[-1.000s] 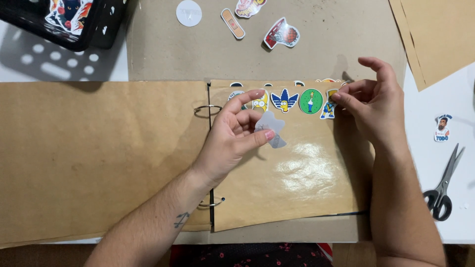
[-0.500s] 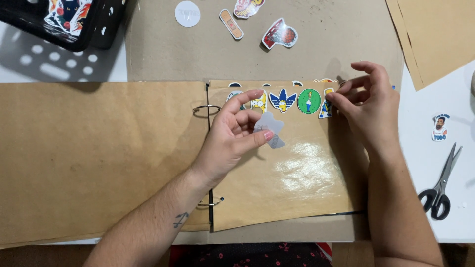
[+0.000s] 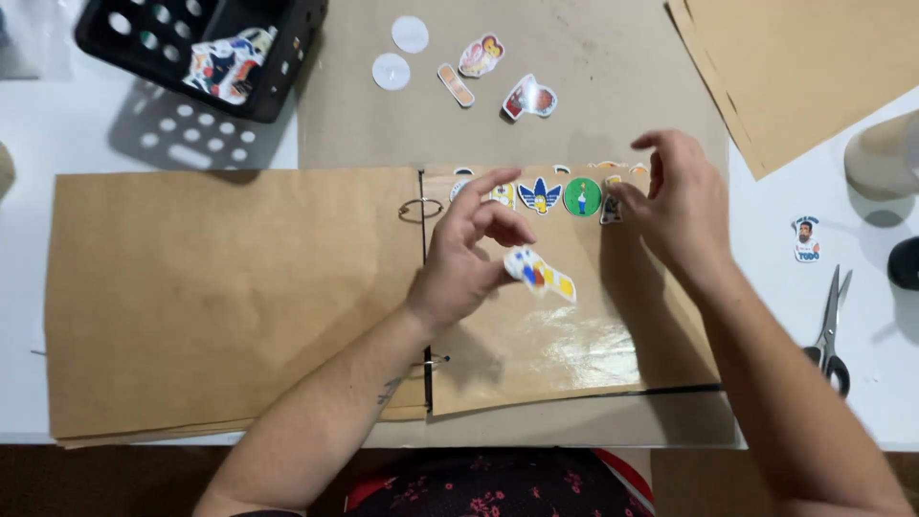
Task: Peeling the backing off small stickers and placing them onto a brown paper folder
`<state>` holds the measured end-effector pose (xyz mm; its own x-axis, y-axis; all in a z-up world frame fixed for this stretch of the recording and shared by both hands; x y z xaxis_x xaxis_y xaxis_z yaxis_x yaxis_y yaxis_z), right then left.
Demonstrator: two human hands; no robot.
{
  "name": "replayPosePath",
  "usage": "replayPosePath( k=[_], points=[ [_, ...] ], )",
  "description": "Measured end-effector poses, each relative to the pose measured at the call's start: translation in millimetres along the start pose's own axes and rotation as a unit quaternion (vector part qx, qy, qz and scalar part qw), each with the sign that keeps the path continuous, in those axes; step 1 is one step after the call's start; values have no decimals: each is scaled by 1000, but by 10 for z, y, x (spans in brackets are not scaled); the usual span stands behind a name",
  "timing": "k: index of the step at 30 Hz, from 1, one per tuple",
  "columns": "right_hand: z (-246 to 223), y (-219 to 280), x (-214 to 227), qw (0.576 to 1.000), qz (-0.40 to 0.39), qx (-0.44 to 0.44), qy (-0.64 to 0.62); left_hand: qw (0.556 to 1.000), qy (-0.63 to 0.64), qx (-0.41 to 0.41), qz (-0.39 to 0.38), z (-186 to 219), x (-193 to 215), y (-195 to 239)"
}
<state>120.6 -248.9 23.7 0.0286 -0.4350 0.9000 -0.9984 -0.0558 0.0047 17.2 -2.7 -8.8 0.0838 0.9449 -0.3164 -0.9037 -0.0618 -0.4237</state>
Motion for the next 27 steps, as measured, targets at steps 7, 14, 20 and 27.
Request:
replayPosePath(
  k=[7, 14, 20, 27],
  points=[
    [-236, 1308, -140, 816, -236, -139, -508, 863, -322, -380, -82, 231, -67, 54],
    [-279, 1612, -298, 742, -322, -207, -550, 790, -396, -458, -95, 273, -71, 71],
    [-252, 1690, -420, 680, -285, -277, -616, 701, -446, -546, -108, 332, -146, 66],
    [57, 1546, -550, 762, -158, -261, -571, 698, -507, -481, -158, 271, -164, 47]
  ],
)
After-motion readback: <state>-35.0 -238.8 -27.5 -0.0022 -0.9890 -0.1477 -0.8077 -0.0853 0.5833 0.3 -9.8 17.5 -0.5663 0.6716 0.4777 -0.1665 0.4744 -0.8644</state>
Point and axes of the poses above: each hand's wrist, its own y-axis away from the middle knuckle, its own x-axis out of the back of the hand, z = x × y, the point moved 2 cm from there along -y, towards the middle knuckle, and after that the axes turned 14 degrees about -x, right-handed, at the moved point
